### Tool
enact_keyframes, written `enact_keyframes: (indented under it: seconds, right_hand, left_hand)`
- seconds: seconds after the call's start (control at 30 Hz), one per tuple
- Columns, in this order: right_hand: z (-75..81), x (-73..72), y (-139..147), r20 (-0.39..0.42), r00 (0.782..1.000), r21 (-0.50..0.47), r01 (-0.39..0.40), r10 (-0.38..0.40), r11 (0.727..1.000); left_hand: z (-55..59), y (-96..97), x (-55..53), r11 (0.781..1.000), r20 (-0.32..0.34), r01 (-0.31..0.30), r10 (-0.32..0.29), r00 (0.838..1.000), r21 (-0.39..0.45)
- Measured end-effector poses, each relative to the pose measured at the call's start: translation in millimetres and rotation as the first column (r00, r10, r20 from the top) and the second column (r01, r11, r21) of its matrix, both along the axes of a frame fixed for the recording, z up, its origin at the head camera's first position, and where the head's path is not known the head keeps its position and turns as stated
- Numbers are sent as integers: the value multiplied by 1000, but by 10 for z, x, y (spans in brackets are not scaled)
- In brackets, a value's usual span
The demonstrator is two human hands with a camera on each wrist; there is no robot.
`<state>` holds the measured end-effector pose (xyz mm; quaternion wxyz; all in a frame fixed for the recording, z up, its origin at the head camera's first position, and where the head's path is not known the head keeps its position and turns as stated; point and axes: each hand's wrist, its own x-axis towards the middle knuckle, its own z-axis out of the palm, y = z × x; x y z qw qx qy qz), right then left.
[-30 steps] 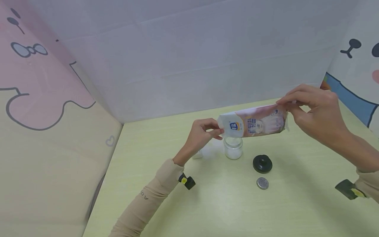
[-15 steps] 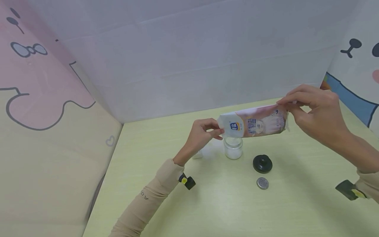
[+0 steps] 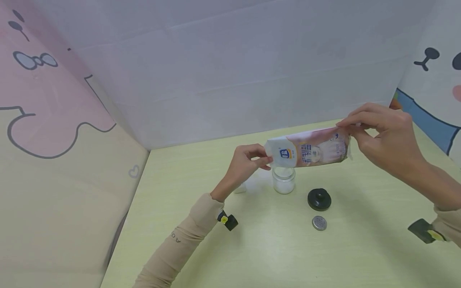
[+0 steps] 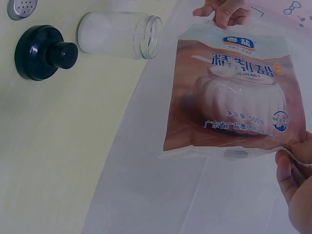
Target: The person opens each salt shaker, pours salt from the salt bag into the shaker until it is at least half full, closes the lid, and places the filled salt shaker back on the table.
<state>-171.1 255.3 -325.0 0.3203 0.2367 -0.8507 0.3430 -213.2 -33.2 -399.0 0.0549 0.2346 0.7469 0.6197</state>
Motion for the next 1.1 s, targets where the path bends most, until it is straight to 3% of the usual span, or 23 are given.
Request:
enact_keyframes:
  seconds: [1.1]
  right_hand:
    - [12,11,-6,19,1000,14,21,-21,1000]
  left_hand:
    - [-28,5,-14,1000,-4,10,-10,1000,22]
